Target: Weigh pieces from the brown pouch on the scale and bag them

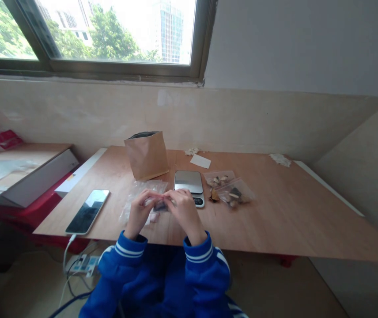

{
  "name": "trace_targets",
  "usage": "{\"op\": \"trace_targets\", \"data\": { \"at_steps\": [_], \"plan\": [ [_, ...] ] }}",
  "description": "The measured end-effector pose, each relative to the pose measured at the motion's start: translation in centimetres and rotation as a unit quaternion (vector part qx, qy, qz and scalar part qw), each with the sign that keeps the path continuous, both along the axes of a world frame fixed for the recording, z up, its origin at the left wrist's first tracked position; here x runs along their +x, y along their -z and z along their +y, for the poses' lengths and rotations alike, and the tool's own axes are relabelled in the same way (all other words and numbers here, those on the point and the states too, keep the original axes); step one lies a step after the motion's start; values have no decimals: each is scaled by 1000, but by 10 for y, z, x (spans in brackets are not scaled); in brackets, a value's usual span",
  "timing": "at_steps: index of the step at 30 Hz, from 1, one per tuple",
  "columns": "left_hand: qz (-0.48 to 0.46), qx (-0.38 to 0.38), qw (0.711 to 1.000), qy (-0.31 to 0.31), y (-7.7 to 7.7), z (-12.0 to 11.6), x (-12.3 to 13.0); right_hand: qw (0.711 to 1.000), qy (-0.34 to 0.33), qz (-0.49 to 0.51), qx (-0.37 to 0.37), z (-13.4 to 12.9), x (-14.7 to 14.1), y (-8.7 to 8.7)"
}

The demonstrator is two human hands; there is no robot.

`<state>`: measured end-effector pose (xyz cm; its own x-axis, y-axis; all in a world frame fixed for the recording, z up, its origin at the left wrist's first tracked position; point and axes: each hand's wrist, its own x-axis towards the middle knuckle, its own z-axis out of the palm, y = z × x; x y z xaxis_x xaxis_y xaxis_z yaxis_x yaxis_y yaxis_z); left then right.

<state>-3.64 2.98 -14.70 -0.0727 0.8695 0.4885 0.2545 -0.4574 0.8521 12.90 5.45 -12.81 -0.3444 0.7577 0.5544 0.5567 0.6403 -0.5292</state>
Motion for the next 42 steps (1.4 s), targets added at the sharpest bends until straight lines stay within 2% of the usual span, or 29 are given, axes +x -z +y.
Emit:
{"op": "trace_targets", "data": {
  "at_steps": [2, 5, 10, 14, 16, 20, 26, 31, 34, 37, 39, 42],
  "plan": [
    [13, 19, 1000, 2, -2, 2, 2, 999, -1, -41, 32, 6, -2, -2],
    [20, 21, 1000, 5, -2, 5, 4, 997, 18, -45, 60, 12, -2, -1],
    [-38, -3, 998, -40, 4, 7, 4, 998, -2, -49, 30, 12, 1, -5],
    [-25, -11, 999, -29, 5, 6, 1, 998, -28, -56, 19, 12, -2, -5],
    [-14, -5, 1000, -27, 4, 6, 3, 998, -21, -50, 34, 13, -5, -4],
    [-9, 15, 998, -59, 1, 8, 11, 995, 15, -46, 82, 14, -11, -1],
    [-42, 12, 993, -112, 1, 13, 13, 996, -6, -47, 78, 20, -4, 6],
    [-52, -1, 994, -93, -1, 17, 5, 994, 16, -34, 104, 24, -2, 15],
    [-65, -31, 997, -42, -2, 17, 5, 993, 28, -27, 109, 23, -5, 15],
    [-73, -57, 996, -6, 0, 18, 6, 994, 4, -26, 101, 23, -5, 11],
    [-78, -60, 995, -18, 2, 19, 6, 996, -3, -29, 88, 25, -2, 8],
    [-72, -52, 995, -37, 5, 20, 2, 997, 25, -27, 65, 29, 3, 7]
  ]
}}
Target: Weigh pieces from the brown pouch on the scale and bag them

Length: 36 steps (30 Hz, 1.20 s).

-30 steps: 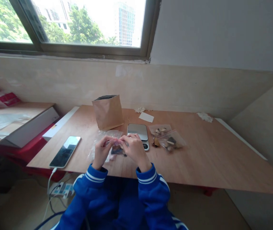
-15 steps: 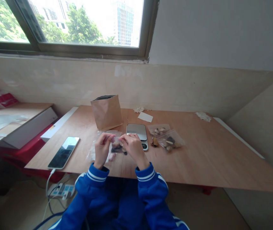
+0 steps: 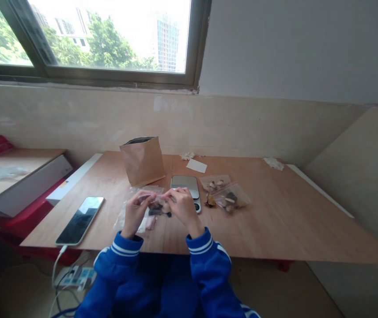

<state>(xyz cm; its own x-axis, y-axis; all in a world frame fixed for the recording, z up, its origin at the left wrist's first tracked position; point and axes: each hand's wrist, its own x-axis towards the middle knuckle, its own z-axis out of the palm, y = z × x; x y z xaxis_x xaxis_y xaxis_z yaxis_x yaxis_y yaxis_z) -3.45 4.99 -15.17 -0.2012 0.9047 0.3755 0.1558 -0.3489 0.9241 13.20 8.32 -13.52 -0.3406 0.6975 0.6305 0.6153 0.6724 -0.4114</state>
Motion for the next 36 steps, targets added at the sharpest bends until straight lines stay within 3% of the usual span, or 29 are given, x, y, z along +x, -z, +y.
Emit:
{"op": "trace_targets", "data": {
  "at_steps": [6, 19, 23, 29, 36],
  "plan": [
    [-7, -3, 1000, 12, 0, 0, -1, 1000, -8, -8, -28, 4, -2, 2],
    [-32, -21, 999, 3, -4, -4, 1, 1000, 7, -18, 16, -1, 4, 1],
    [-54, -13, 998, -29, -6, -2, -4, 1000, -12, -20, -2, 2, 9, 1],
    [-107, -38, 992, -63, -1, 2, -9, 1000, 15, -3, -1, 5, 23, 1],
    [-201, -61, 977, -45, 5, 3, -10, 993, -29, 80, -79, 3, 30, 6]
  ]
}}
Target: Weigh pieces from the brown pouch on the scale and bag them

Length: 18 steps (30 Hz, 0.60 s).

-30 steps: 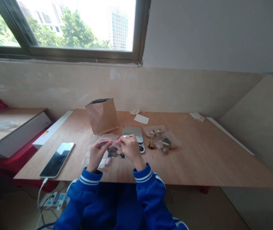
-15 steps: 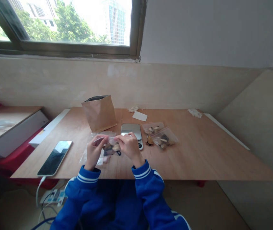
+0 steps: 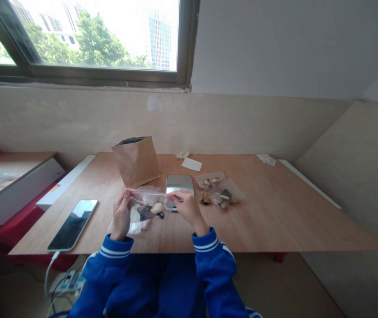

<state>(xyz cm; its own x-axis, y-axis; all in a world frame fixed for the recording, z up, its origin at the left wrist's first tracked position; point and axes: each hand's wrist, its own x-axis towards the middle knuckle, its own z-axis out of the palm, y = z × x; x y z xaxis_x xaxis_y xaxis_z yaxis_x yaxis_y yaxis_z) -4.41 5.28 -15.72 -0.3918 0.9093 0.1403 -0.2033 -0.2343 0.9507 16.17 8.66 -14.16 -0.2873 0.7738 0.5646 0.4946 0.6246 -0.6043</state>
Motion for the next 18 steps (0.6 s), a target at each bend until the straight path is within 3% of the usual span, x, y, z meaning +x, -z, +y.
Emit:
{"op": "trace_targets", "data": {
  "at_steps": [4, 9, 11, 14, 16, 18],
  "plan": [
    [-62, 0, 998, 15, 0, 0, 3, 987, 1, 118, -107, 0, 4, 6],
    [-86, -2, 996, -1, 1, -1, 14, 938, -27, 264, -223, -1, 1, 17],
    [-87, -12, 996, 26, 1, -3, 21, 920, 8, 312, -236, -2, 2, 22],
    [-30, -40, 990, 130, 2, -6, 29, 901, 88, 358, -230, -1, 18, 27],
    [28, -47, 983, 176, 1, -7, 29, 900, 158, 354, -201, 3, 46, 27],
    [78, -36, 983, 160, 2, -5, 23, 901, 235, 325, -167, 11, 89, 26]
  ]
}}
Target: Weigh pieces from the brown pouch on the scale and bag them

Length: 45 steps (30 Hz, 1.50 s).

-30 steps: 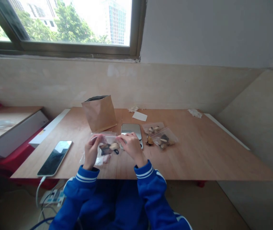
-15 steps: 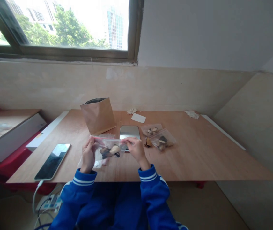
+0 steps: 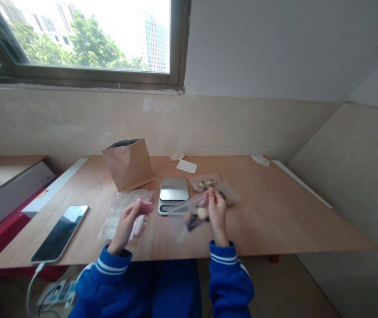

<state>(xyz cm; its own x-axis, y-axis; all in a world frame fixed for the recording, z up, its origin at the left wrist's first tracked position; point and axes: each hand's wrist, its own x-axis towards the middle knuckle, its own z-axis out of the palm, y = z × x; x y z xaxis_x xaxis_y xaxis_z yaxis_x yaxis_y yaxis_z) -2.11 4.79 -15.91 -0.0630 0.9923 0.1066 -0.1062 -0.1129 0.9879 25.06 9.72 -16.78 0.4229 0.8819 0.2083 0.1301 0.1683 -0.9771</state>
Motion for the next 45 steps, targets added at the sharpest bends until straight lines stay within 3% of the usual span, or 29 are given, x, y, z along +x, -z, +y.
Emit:
{"op": "trace_targets", "data": {
  "at_steps": [4, 7, 11, 15, 18, 20, 25, 27, 29, 31, 33, 35, 39, 42, 45],
  "plan": [
    [118, 73, 978, -155, 1, 13, -30, 985, 73, -147, -46, 23, 94, 5],
    [229, 131, 926, -269, -7, 26, -54, 951, 147, -255, -90, 33, 126, 14],
    [338, 188, 854, -347, -36, 43, -68, 865, 304, -398, -37, 19, 94, 35],
    [373, 192, 813, -403, -74, 68, -71, 836, 246, -489, -40, -3, 43, 64],
    [382, 183, 806, -413, -95, 95, -77, 821, 238, -514, -76, 1, 30, 80],
    [401, 170, 810, -394, -101, 114, -81, 814, 253, -512, -105, 12, 31, 83],
    [468, 117, 817, -317, -95, 138, -86, 808, 256, -489, -204, 40, 37, 68],
    [467, 126, 817, -312, -91, 137, -85, 812, 192, -517, -189, 50, 37, 58],
    [459, 148, 817, -315, -87, 135, -85, 805, 70, -571, -144, 64, 36, 51],
    [455, 165, 817, -315, -84, 132, -85, 778, -52, -615, -117, 82, 36, 47],
    [454, 180, 815, -312, -82, 131, -85, 751, -117, -637, -132, 100, 36, 46],
    [454, 194, 813, -309, -80, 130, -87, 734, -120, -648, -166, 116, 37, 47],
    [454, 214, 812, -298, -77, 129, -90, 724, -44, -649, -228, 132, 45, 42],
    [453, 217, 814, -292, -78, 127, -91, 735, -2, -630, -251, 130, 57, 35],
    [455, 209, 816, -290, -79, 124, -91, 765, 23, -600, -231, 114, 71, 32]
  ]
}}
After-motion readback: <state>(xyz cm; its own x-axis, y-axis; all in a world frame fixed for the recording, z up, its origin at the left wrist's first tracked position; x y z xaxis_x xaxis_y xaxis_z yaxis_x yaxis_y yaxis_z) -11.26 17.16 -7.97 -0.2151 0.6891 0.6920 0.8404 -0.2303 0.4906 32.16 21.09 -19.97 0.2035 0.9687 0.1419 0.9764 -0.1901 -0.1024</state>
